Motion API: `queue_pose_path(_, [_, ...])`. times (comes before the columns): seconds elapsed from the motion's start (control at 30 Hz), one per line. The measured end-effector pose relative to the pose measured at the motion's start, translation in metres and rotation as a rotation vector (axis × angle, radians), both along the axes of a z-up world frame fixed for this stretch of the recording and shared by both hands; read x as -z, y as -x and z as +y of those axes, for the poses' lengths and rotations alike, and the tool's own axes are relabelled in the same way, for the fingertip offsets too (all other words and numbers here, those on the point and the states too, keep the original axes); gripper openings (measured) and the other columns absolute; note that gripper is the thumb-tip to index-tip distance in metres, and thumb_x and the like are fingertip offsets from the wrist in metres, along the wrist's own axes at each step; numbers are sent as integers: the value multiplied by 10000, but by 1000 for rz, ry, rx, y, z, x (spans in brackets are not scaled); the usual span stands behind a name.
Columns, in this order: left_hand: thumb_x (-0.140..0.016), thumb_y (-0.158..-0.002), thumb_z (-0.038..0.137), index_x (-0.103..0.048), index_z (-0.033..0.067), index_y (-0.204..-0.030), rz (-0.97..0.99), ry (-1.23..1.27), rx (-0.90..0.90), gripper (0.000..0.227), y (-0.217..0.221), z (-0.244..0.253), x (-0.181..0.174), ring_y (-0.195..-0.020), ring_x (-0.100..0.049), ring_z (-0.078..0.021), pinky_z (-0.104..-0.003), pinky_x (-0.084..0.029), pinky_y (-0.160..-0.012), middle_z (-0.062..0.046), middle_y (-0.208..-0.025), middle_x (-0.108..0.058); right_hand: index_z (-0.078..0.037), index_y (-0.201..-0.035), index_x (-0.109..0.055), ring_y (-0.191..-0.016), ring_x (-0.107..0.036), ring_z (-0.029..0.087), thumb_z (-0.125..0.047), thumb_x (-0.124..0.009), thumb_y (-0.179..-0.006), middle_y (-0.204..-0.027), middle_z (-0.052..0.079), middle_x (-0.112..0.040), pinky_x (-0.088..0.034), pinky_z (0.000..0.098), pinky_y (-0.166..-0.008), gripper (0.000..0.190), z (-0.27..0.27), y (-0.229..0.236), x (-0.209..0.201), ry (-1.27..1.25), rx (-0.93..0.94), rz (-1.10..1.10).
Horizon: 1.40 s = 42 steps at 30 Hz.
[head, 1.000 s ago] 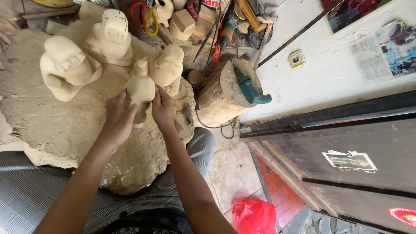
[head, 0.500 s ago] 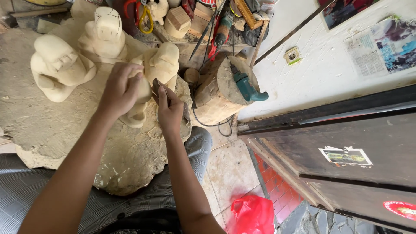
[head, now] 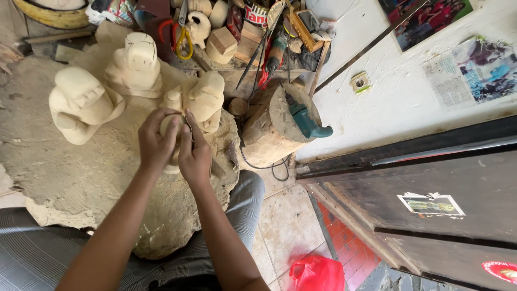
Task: Sanding a wooden sculpture to smooth its surface and details
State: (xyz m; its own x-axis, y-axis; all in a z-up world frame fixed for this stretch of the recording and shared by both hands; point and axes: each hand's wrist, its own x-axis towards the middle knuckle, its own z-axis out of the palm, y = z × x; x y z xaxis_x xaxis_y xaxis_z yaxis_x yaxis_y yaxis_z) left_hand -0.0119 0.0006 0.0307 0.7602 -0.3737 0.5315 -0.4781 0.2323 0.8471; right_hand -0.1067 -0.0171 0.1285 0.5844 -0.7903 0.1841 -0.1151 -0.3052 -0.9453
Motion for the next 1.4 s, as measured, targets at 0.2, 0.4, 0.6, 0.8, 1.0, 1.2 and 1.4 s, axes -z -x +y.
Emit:
queue_pose_path(0.2, [-588,-1081,182,-690,27,-1050,-45,-38,-88,188,1,2,-7,-940,-683,-417,-502,-511,-888,-178,-941,-679,-127,-1383,-630,-1296,-577,384,-234,-455,-1085,-1374,171,-638,-476,489,-1092,362,-25,-27,25,46,-56,74])
queue_pose_path(0.4, [-574,-1063,221,-672,81,-1006,-74,-79,-185,180,4,-5,-10,-835,-675,-347,-456,-515,-824,-98,-869,-647,-242,-1372,-651,-1260,-612,357,-354,-446,-1086,-1264,110,-703,-483,494,-1083,369,-51,-32,31,-26,-161,176])
queue_pose_path(0.6, [-546,-1049,337,-662,110,-1030,-55,-170,-249,255,5,-8,6,-840,-678,-316,-447,-495,-866,-69,-864,-641,-207,-1383,-639,-1259,-615,355,-274,-409,-1071,-1296,142,-690,-492,479,-1070,394,-18,-19,-12,0,-91,152])
queue_pose_path(0.8, [-577,-992,265,-666,116,-1023,-81,-187,-282,176,4,-10,10,-829,-682,-329,-439,-500,-836,-78,-852,-629,-7,-1400,-593,-1281,-566,423,-125,-399,-1068,-1371,271,-613,-476,492,-1062,402,-9,0,9,252,-64,9])
queue_pose_path(1.0, [-562,-1011,296,-653,114,-1031,-78,-187,-269,205,3,-12,12,-828,-675,-329,-449,-493,-841,-81,-854,-623,-12,-1383,-613,-1286,-576,394,-69,-421,-1056,-1352,236,-639,-483,473,-1064,384,-20,-7,18,284,-76,-42])
queue_pose_path(1.2, [-554,-1009,307,-652,119,-1025,-67,-185,-261,213,3,-11,8,-814,-672,-320,-444,-483,-844,-69,-853,-622,-30,-1355,-637,-1281,-581,395,-82,-423,-1064,-1317,232,-658,-486,481,-1076,365,-30,-12,13,231,-132,-36])
queue_pose_path(1.4, [-568,-981,271,-652,122,-1004,-67,-198,-274,172,3,-11,14,-796,-669,-333,-451,-488,-830,-73,-827,-609,12,-1373,-613,-1284,-553,431,-54,-420,-1046,-1336,281,-632,-481,506,-1052,386,-10,3,3,228,-73,-9])
